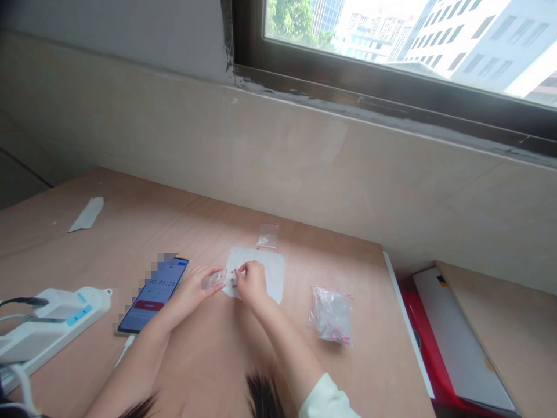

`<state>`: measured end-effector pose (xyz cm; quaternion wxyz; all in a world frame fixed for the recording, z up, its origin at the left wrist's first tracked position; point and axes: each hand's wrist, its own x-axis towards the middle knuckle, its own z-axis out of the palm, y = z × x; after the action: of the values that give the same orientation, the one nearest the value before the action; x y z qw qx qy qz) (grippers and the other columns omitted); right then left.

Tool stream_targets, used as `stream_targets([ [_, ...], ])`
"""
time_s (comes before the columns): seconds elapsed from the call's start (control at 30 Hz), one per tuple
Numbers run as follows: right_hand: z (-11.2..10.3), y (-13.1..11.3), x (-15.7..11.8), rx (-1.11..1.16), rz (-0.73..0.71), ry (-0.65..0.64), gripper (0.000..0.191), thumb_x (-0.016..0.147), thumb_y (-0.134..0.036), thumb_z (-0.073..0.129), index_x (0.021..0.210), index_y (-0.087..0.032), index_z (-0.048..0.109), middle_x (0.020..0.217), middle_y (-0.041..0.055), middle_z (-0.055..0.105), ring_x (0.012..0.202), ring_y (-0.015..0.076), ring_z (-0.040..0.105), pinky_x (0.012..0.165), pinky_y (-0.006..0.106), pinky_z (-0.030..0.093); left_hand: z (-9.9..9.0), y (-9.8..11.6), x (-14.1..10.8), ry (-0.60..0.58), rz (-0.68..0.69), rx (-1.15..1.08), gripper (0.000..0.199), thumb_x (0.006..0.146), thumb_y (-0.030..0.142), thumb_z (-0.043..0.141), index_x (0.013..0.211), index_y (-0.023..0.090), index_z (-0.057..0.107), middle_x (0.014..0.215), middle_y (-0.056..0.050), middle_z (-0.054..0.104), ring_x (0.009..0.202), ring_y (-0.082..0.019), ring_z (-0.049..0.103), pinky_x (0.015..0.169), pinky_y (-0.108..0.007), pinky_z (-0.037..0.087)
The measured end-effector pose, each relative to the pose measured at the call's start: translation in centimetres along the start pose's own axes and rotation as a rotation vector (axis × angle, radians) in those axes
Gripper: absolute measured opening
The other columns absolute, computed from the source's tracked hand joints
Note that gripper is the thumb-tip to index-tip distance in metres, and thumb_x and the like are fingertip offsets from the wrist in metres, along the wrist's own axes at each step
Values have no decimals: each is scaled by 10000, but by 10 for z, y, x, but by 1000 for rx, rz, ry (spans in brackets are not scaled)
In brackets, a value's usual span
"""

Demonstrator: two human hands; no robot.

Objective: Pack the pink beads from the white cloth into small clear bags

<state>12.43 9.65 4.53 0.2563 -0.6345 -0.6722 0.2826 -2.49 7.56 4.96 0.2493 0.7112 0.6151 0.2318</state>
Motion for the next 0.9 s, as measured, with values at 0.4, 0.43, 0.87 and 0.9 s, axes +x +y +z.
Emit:
stream_targets([
  [0.4, -6, 1, -14, -20, 23, 115, 148, 717, -131, 396, 797, -125, 521, 739, 75, 528, 760, 195, 452, 682, 327, 372, 5, 1, 7, 13, -33, -100, 289, 673, 361, 554, 898, 183, 578, 927, -55, 626, 900, -205, 545, 801, -313, 397],
  [0.43, -3, -1, -24, -33, -13, 99, 158, 728, -140, 388, 822, -124, 514, 763, 81, 523, 767, 197, 448, 688, 335, 374, 5, -3, 7, 32, -33, -120, 279, 673, 361, 555, 891, 187, 580, 915, -49, 629, 890, -200, 549, 799, -309, 401],
  [0.87, 98, -67, -98, -320, -469, -271, 265, 744, -74, 361, 978, -90, 484, 867, 148, 522, 764, 225, 460, 661, 387, 402, -29, -6, -10, 29, -81, -416, 304, 688, 325, 563, 944, 160, 553, 965, -54, 600, 913, -170, 548, 825, -285, 415],
  [0.9, 102, -66, -95, -314, -465, -259, 269, 752, -72, 353, 989, -92, 479, 880, 148, 524, 768, 223, 465, 665, 383, 402, -32, -6, -11, 31, -77, -418, 305, 688, 330, 563, 943, 162, 554, 956, -52, 600, 905, -168, 550, 820, -284, 418],
])
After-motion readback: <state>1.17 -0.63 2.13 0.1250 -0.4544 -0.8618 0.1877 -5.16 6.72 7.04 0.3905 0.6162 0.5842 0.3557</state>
